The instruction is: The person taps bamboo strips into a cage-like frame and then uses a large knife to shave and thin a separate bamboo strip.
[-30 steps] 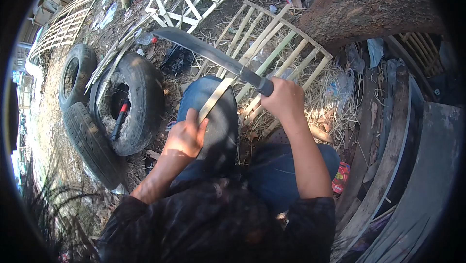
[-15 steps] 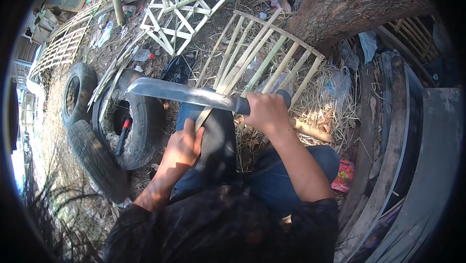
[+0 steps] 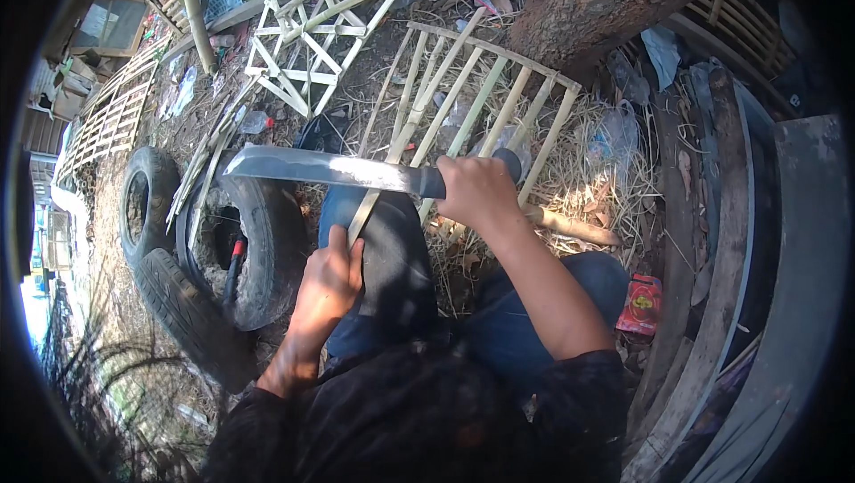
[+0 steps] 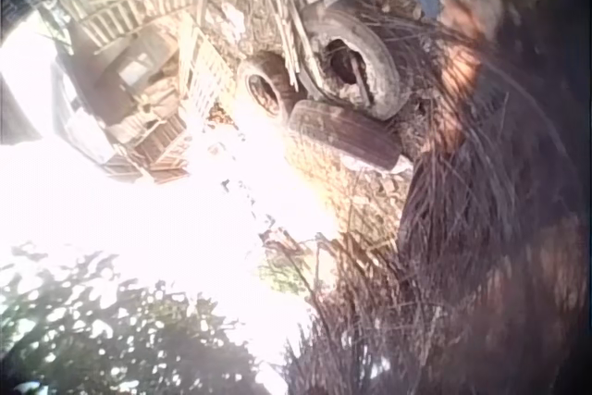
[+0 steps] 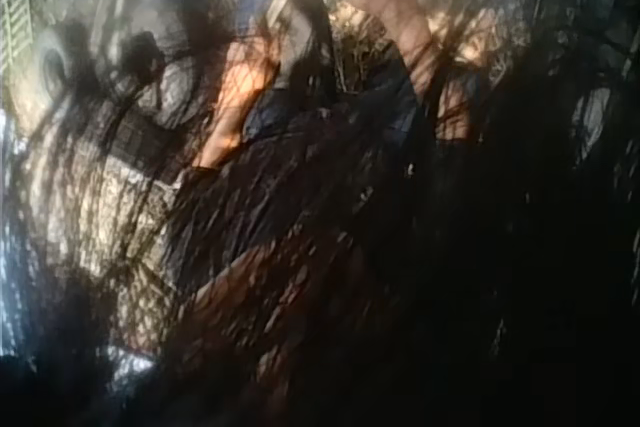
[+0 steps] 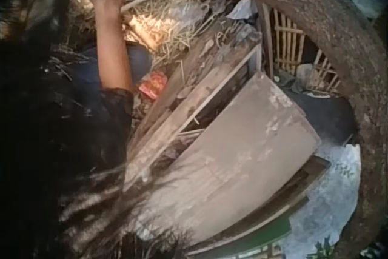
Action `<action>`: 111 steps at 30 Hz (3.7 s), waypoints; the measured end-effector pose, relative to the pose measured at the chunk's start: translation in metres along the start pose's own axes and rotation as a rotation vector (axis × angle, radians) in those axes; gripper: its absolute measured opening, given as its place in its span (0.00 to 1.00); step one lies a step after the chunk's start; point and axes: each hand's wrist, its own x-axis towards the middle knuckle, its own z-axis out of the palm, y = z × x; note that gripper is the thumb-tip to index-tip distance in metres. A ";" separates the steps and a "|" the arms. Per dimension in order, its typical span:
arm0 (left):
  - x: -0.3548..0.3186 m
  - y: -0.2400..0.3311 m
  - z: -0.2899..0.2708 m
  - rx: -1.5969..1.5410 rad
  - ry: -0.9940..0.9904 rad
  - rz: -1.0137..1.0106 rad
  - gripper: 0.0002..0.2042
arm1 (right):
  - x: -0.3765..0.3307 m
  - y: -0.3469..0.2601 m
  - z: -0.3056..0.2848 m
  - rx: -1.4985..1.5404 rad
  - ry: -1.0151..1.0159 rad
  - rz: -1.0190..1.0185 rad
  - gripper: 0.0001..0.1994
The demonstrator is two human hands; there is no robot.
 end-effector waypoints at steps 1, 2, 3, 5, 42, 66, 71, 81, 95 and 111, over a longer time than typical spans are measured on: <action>-0.001 -0.003 0.001 -0.032 0.003 0.013 0.11 | 0.001 0.008 0.003 0.002 0.000 0.002 0.09; -0.002 -0.004 -0.001 -0.061 0.005 0.032 0.11 | 0.006 0.023 0.001 -0.037 0.036 -0.001 0.09; -0.003 -0.006 -0.002 -0.050 0.004 0.035 0.11 | 0.015 0.031 -0.004 -0.071 0.072 -0.007 0.09; -0.005 -0.011 -0.002 -0.015 0.089 0.116 0.10 | 0.029 0.044 -0.027 -0.105 -0.042 0.409 0.10; -0.002 -0.005 0.005 0.036 0.119 0.101 0.11 | -0.007 0.051 -0.042 -0.042 0.023 0.456 0.08; -0.015 -0.001 0.004 -0.034 0.106 0.035 0.13 | -0.004 -0.014 -0.015 0.674 -0.115 0.275 0.15; -0.036 0.006 0.006 -0.173 0.102 0.103 0.12 | -0.012 -0.060 -0.003 1.322 0.113 0.393 0.09; -0.111 -0.147 0.030 -0.530 0.091 -0.354 0.19 | -0.098 -0.069 0.005 1.499 0.206 0.755 0.11; -0.337 -0.459 0.199 0.140 0.121 -1.137 0.37 | -0.131 -0.102 0.041 1.406 0.135 0.986 0.14; -0.297 -0.441 0.174 0.377 -0.261 -1.277 0.44 | -0.123 -0.106 0.039 1.355 0.096 0.995 0.10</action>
